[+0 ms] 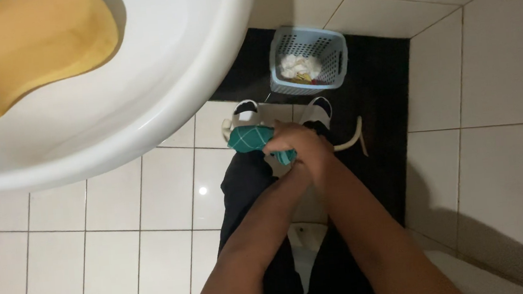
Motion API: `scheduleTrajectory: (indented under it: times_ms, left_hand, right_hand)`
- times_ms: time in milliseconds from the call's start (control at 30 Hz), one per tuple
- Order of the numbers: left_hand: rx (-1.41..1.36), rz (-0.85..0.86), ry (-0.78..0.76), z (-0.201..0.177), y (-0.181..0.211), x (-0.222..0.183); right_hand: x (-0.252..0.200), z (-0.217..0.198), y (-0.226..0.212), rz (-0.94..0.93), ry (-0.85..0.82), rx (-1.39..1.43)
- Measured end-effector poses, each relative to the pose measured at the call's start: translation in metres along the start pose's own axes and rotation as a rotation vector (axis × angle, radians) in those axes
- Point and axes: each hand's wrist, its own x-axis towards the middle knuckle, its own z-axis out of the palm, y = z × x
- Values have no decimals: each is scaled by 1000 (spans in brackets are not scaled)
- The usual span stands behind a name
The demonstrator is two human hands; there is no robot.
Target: Cleaning the sink, toilet paper holder, and bidet sprayer in a bathroom.
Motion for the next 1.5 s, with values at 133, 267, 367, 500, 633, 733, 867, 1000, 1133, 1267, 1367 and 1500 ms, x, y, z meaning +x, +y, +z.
scheduleTrajectory:
  times_ms: [133, 267, 367, 500, 633, 733, 867, 1000, 1133, 1267, 1367, 1500]
  left_hand:
    - [-35, 42, -7, -8, 22, 13]
    - [-63, 84, -14, 0, 34, 18]
    - [-78, 111, -22, 12, 35, 19]
    - [-92, 146, -38, 20, 38, 14]
    - [-101, 199, -46, 34, 41, 22]
    - [-104, 232, -50, 32, 47, 12]
    - [-655, -122, 24, 11, 18, 6]
    - [-652, -522, 206, 88, -75, 74]
    - [-773, -570, 171, 105, -91, 86]
    - [-1410, -784, 280, 56, -52, 54]
    - [-1614, -749, 466, 50, -53, 56]
    - [-1666, -550, 625, 34, -35, 35]
  right_hand:
    - [0, 1, -2, 117, -153, 72]
    - [-27, -4, -37, 523, -142, -199]
    - [-32, 2, -2, 158, 23, -128]
    - [-10, 23, 32, -134, 298, -244]
    - [-7, 32, 65, -137, 451, 78]
    - [-23, 30, 92, -191, 471, 191]
    - [-48, 36, 121, -214, 763, 99]
    - [-72, 50, 143, -153, 842, 148]
    - [-94, 60, 150, -175, 940, 164]
    - [-107, 75, 147, -336, 894, 232]
    - [-107, 77, 147, -389, 808, 254]
    - [-138, 65, 126, -456, 746, 406]
